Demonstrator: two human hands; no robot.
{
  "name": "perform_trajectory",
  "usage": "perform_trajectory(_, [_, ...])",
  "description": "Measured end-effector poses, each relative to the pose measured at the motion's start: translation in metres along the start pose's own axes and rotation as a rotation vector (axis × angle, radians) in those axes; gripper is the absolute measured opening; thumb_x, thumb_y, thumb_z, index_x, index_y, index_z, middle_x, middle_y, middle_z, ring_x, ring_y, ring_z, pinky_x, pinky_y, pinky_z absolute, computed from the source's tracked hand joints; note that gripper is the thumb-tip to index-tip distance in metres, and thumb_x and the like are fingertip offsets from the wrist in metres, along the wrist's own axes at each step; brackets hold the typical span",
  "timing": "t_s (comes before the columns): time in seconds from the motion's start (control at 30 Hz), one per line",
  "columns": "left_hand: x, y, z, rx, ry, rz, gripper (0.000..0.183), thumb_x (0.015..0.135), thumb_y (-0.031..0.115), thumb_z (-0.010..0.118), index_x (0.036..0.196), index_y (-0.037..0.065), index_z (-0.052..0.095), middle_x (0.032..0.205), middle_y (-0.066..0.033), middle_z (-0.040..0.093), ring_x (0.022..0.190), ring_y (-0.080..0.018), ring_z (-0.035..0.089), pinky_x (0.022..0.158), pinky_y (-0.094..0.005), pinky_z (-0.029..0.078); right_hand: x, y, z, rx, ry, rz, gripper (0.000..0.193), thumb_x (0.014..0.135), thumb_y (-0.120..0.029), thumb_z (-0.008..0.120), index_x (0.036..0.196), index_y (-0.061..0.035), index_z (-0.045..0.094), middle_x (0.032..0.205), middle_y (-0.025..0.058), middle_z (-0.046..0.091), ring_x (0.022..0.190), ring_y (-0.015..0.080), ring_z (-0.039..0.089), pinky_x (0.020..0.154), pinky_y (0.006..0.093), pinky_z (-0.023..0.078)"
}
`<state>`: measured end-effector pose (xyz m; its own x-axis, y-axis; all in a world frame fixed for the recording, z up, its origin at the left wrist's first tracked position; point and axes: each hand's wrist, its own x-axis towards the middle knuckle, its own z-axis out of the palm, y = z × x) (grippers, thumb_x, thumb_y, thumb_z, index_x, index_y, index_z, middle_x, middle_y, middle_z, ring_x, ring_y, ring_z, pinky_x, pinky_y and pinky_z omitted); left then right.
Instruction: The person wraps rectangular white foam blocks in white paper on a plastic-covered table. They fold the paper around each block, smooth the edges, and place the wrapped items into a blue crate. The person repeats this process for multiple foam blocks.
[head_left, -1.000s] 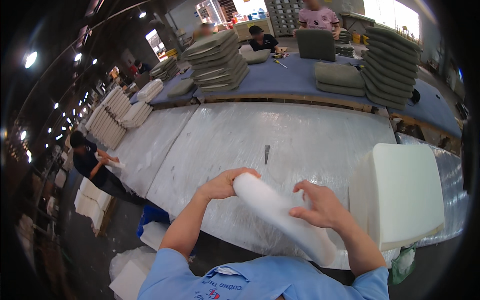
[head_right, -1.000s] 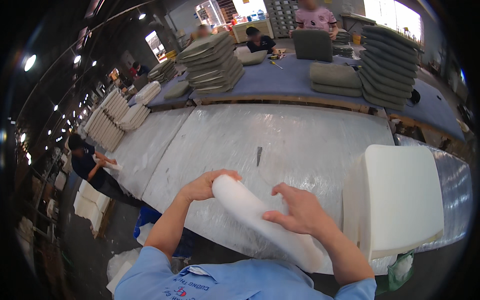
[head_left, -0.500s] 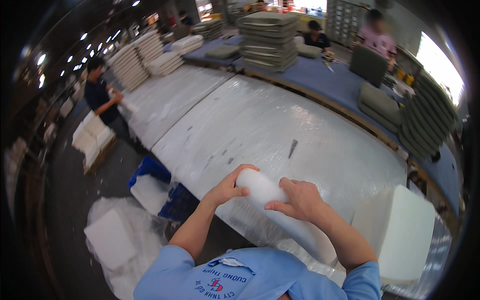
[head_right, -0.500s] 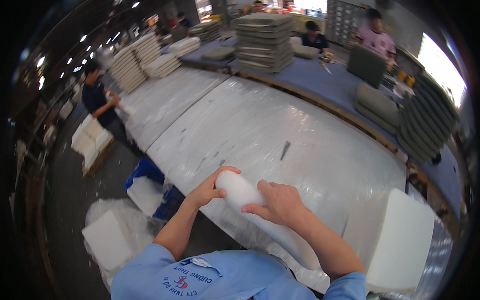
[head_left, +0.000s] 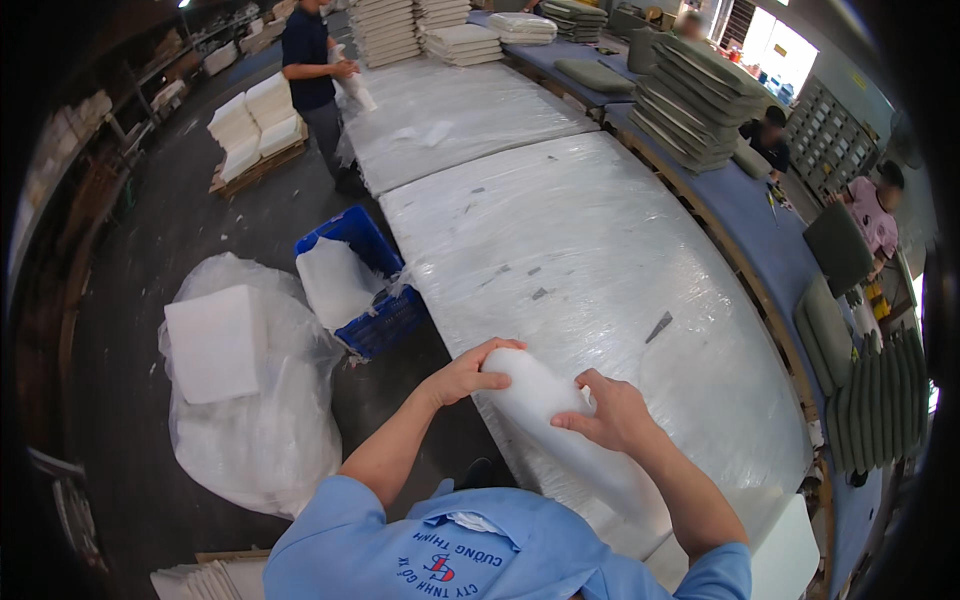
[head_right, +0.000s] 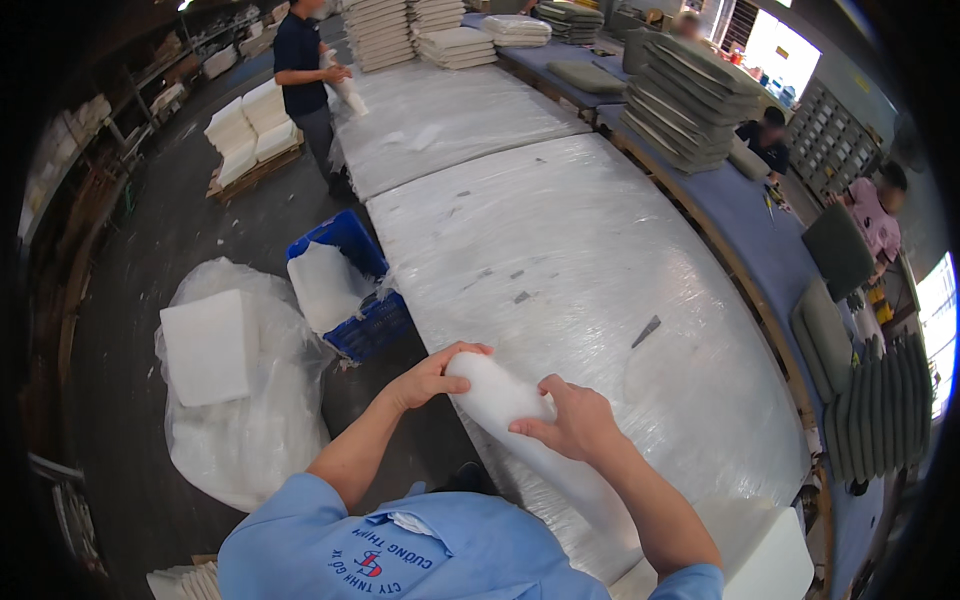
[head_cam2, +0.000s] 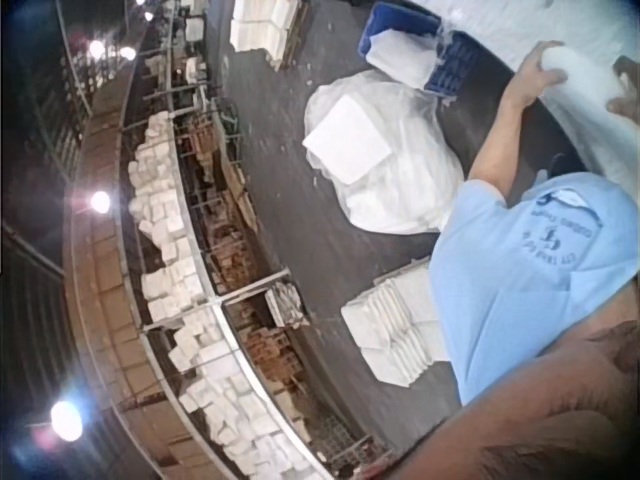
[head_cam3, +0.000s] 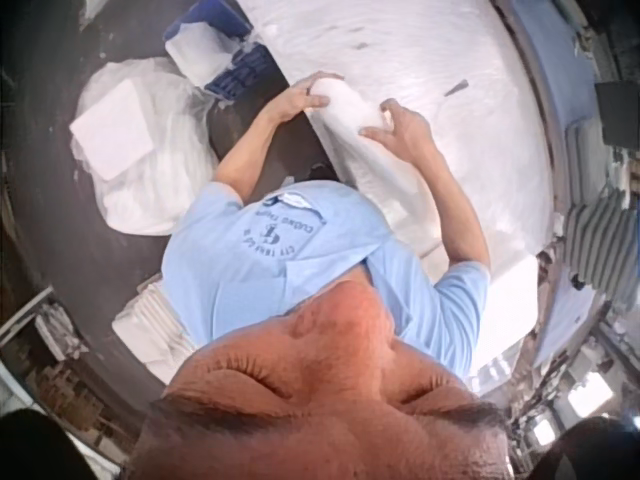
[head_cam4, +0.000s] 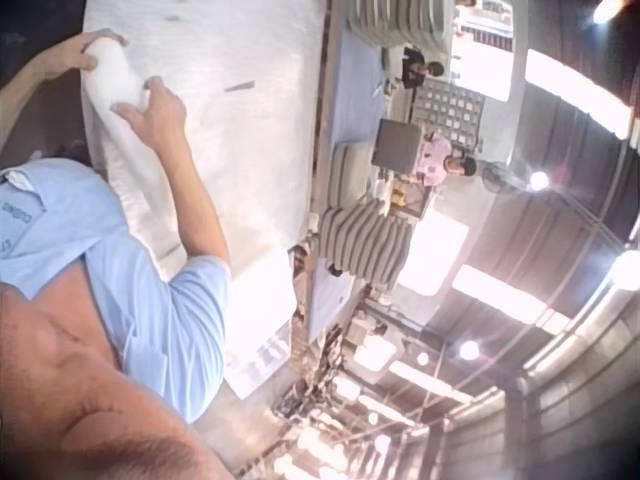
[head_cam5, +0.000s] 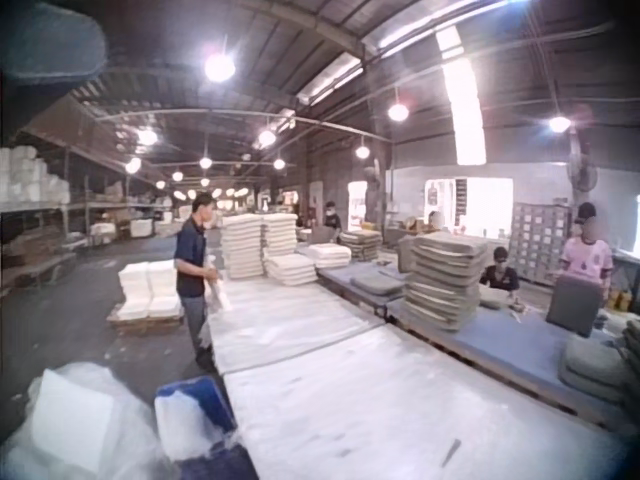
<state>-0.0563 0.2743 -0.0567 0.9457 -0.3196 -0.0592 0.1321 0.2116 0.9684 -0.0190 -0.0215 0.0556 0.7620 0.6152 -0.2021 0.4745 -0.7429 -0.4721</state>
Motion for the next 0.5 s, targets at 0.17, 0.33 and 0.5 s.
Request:
perform_trajectory(0.17, [-0.010,0.011,-0.009,0.065,-0.038,-0.021,0.062,0.093,0.022,0.079,0.150,0.012,0.057,0.139,-0.0080,0.063,0.129,-0.0206,0.057,0.113,-0.0368,0.043,0.017,-0.006,-0.011,0.261,0.076,0.130,0.044,0.088,-0.043,0.085,0.104,-0.0040,0.072,0.084,0.0182,0.072,0.077,0.0275,0.072,0.071,0.0378,0.056])
perform_trajectory(0.33, [-0.004,0.009,-0.016,0.058,-0.077,0.037,0.052,0.094,0.022,0.078,0.143,0.011,0.065,0.139,-0.0061,0.064,0.129,-0.0199,0.058,0.112,-0.0355,0.044,0.036,-0.021,-0.003,0.489,0.218,0.047,0.036,0.092,-0.038,0.081,0.099,-0.0036,0.076,0.083,0.0176,0.072,0.074,0.0260,0.071,0.071,0.0390,0.057])
perform_trajectory(0.5, [0.004,0.004,-0.015,-0.039,-0.083,0.077,0.033,0.096,0.018,0.075,0.128,0.008,0.073,0.139,-0.0074,0.066,0.131,-0.0212,0.057,0.114,-0.0367,0.042,0.043,-0.064,-0.004,-0.119,0.061,-0.061,0.050,0.088,-0.051,0.081,0.104,-0.0043,0.076,0.093,0.0158,0.072,0.086,0.0324,0.074,0.075,0.0431,0.059])
